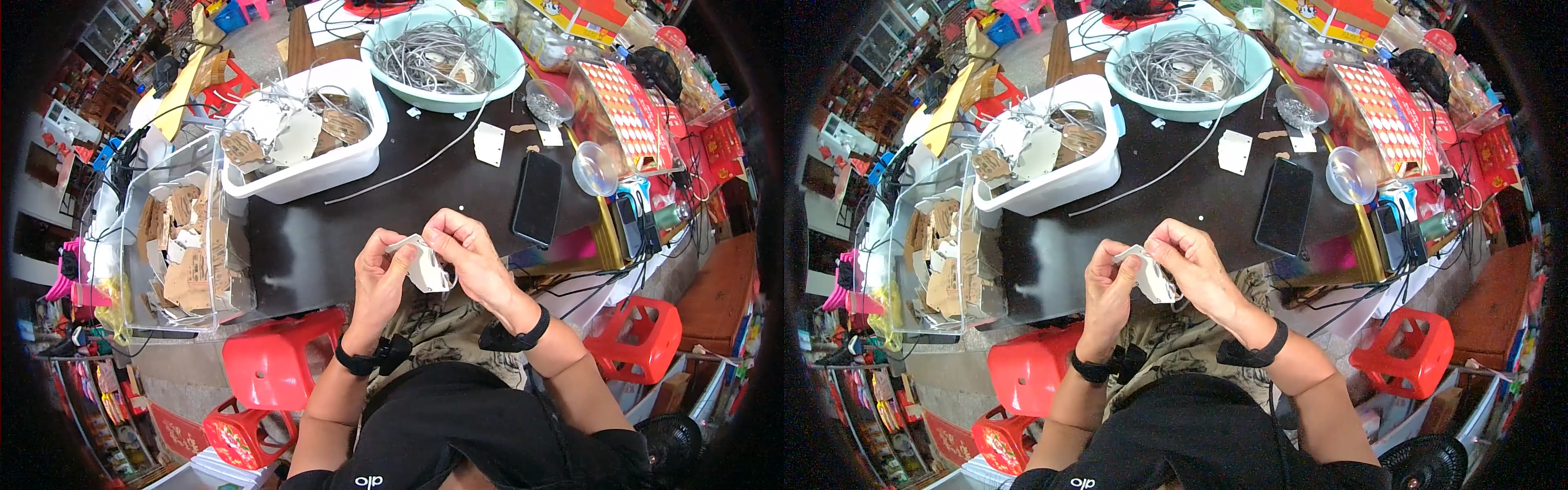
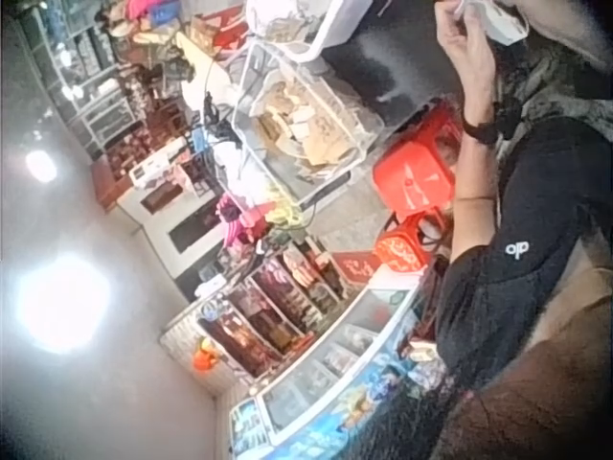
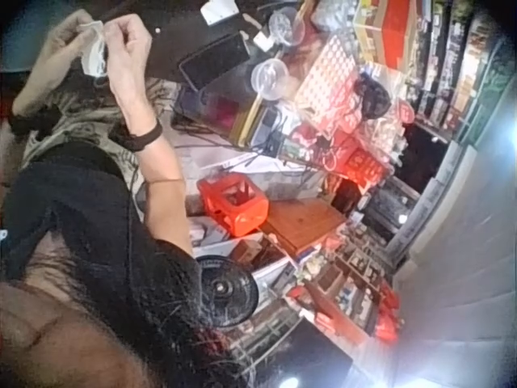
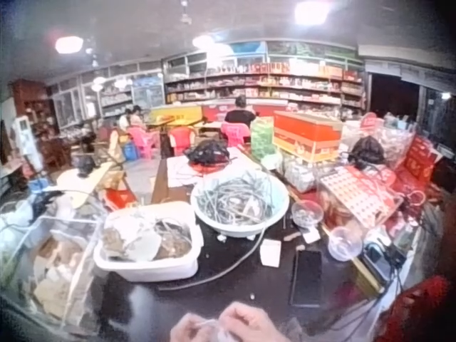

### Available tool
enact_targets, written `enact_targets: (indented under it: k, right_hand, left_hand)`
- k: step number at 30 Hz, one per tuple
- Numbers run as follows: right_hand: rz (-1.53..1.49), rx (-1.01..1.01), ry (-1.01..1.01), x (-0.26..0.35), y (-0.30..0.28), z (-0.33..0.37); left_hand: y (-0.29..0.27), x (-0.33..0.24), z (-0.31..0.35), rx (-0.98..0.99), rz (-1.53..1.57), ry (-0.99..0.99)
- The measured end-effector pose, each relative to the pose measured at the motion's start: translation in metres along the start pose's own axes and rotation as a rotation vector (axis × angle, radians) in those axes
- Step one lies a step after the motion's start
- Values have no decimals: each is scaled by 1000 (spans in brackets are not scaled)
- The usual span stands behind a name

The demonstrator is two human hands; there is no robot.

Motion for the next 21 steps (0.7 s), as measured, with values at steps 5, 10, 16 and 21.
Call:
enact_targets:
  k: [5, 10, 16, 21]
  right_hand:
    - [96, 25, 121, 20, -13, -4]
    - [629, 245, -115, 20, -20, 1]
    - [313, 397, 67, 0, -10, -2]
    - [271, 395, 34, -9, -8, -1]
  left_hand:
    - [-12, 3, -1, -82, 121, -85]
    - [-20, -3, -8, -170, 194, -11]
    - [-18, -12, -11, -226, 230, 37]
    - [-21, -6, -9, -219, 300, 5]
Point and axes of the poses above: each hand's wrist, its own z-axis away from the middle knuckle, its own y-axis out of the palm, x = y × z, the point moved 1 cm from there along -z, towards the middle knuckle, and after that the axes turned 5 degrees about y, right-handed, at the moved point
